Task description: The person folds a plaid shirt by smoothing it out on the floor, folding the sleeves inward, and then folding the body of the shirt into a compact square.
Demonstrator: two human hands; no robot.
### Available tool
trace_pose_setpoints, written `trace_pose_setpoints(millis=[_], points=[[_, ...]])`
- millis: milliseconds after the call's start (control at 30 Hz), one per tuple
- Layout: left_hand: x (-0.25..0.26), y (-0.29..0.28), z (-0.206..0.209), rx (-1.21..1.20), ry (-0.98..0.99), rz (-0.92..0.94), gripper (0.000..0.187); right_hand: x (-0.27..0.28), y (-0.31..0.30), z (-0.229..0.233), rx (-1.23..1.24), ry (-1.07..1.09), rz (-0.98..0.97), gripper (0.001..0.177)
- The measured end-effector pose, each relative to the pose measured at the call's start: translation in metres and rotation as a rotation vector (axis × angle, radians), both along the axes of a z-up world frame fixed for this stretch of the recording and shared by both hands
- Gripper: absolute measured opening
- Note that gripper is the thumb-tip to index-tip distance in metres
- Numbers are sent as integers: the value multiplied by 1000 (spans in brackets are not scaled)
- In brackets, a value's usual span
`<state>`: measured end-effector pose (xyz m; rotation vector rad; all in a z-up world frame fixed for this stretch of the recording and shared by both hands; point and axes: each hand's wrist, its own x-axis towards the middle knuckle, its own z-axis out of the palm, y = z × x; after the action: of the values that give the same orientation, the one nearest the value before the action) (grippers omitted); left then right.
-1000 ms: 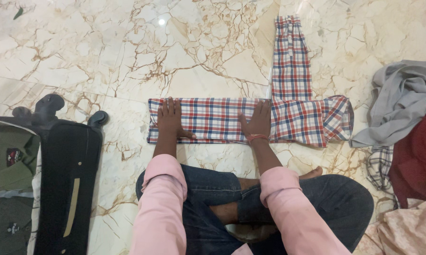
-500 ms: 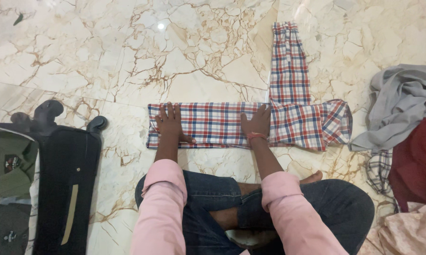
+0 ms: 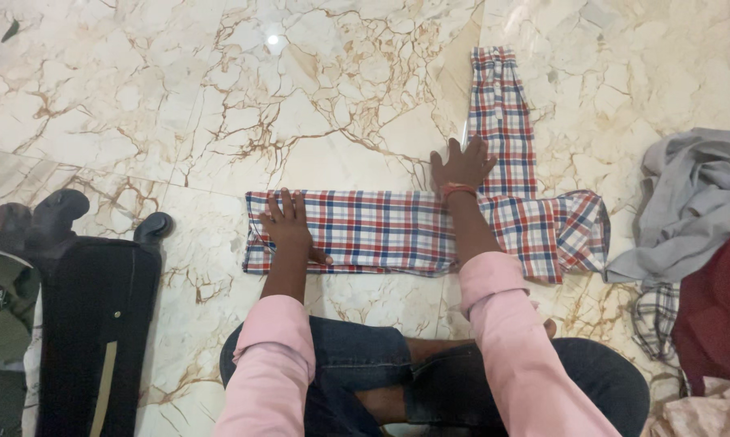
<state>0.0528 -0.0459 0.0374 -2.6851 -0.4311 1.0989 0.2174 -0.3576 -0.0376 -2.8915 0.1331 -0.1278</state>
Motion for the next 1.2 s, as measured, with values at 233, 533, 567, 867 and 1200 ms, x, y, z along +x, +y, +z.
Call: trace_pose_setpoints(millis=[233,533,567,867,1200], points=[[6,-5,11,-36,94,83,178,48,-20,6,4,193,-50,69],[6,-6,4,6,100,60,177,63,-19,1,36,232,-97,86],[7,-6,1,8,104,59,177,63,-22,4,31,216,-88,85],[7,-1,-19,80,45,41,171,64,-67,124,679,275,-30,56],[-27,-30,-20,204,-456,-254,87,-111,-125,306,1118,302,490,42]])
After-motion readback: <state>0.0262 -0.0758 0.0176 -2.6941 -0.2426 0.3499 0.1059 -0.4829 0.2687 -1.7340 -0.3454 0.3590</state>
